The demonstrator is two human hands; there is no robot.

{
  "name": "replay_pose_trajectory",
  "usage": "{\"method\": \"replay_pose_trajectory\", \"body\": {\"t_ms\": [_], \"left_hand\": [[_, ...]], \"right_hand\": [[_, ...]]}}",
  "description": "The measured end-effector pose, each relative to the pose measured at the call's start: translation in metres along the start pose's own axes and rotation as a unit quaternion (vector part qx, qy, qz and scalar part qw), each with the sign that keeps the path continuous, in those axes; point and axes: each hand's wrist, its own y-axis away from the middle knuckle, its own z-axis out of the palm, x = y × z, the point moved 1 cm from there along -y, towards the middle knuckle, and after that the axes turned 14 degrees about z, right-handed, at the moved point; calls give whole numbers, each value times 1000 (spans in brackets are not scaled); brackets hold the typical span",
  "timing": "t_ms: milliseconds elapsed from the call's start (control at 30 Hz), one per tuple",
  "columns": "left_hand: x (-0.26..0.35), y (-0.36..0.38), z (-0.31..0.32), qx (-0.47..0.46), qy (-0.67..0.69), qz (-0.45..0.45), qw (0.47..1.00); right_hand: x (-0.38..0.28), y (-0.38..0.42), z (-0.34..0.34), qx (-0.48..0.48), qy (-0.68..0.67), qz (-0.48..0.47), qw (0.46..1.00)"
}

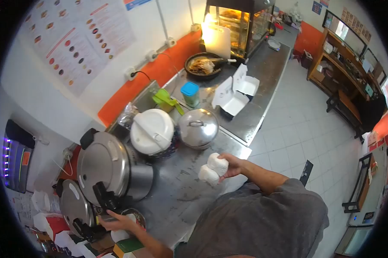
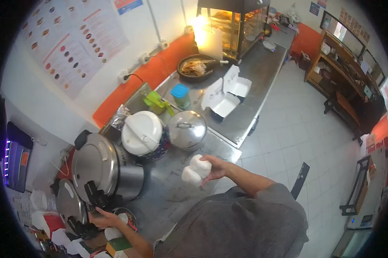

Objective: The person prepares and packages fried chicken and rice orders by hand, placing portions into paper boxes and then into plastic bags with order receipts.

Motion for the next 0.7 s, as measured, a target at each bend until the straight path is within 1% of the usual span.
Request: {"method": "replay_pose_trajectory", "body": {"t_ms": [33, 67, 100, 133, 167, 200, 233, 300, 333, 367, 400, 433, 500, 567, 633, 700], "left_hand": [[40, 23, -3, 9, 151, -26, 988], [87, 44, -7, 19, 296, -54, 954], [141, 60, -20, -154, 339, -18, 928], [211, 81, -29, -267, 569, -144, 765], [259, 111, -30, -383, 636, -132, 657], [306, 142, -32, -500, 666, -119, 541], [353, 169, -41, -562, 731, -240, 305], [437, 180, -67, -560, 722, -371, 168], [466, 182, -67, -555, 723, -375, 169], [491, 187, -63, -569, 716, -378, 143], [510, 191, -59, -584, 706, -382, 117], [528, 198, -50, -583, 704, -388, 120], [561, 208, -30, -586, 679, -434, 82], [594, 192, -13, -561, 682, -444, 150], [618, 195, 31, -534, 644, -463, 293], [637, 195, 76, -502, 607, -410, 460]], "right_hand": [[5, 26, -12, 12, -6, -7, 1000], [5, 48, -20, 24, -9, -12, 1000], [2, 66, -24, 26, -11, -8, 1000], [-3, 83, -27, 55, -6, -22, 998], [-11, 101, -28, 81, 1, -35, 996], [-24, 120, -27, 85, -7, -32, 996], [-33, 137, -33, 84, -1, -26, 996], [-58, 181, -47, 174, 134, -57, 974], [-71, 209, -41, 206, 148, -57, 966], [-82, 232, -45, 205, 149, -51, 966], [-92, 253, -50, 228, 154, -75, 958], [-102, 272, -57, 252, 160, -99, 949], [-124, 297, -93, 267, 103, -155, 946], [-153, 316, -127, 346, 141, -216, 902], [-190, 326, -158, 466, 211, -236, 826], [-236, 315, -213, 574, 289, -305, 703]]}}
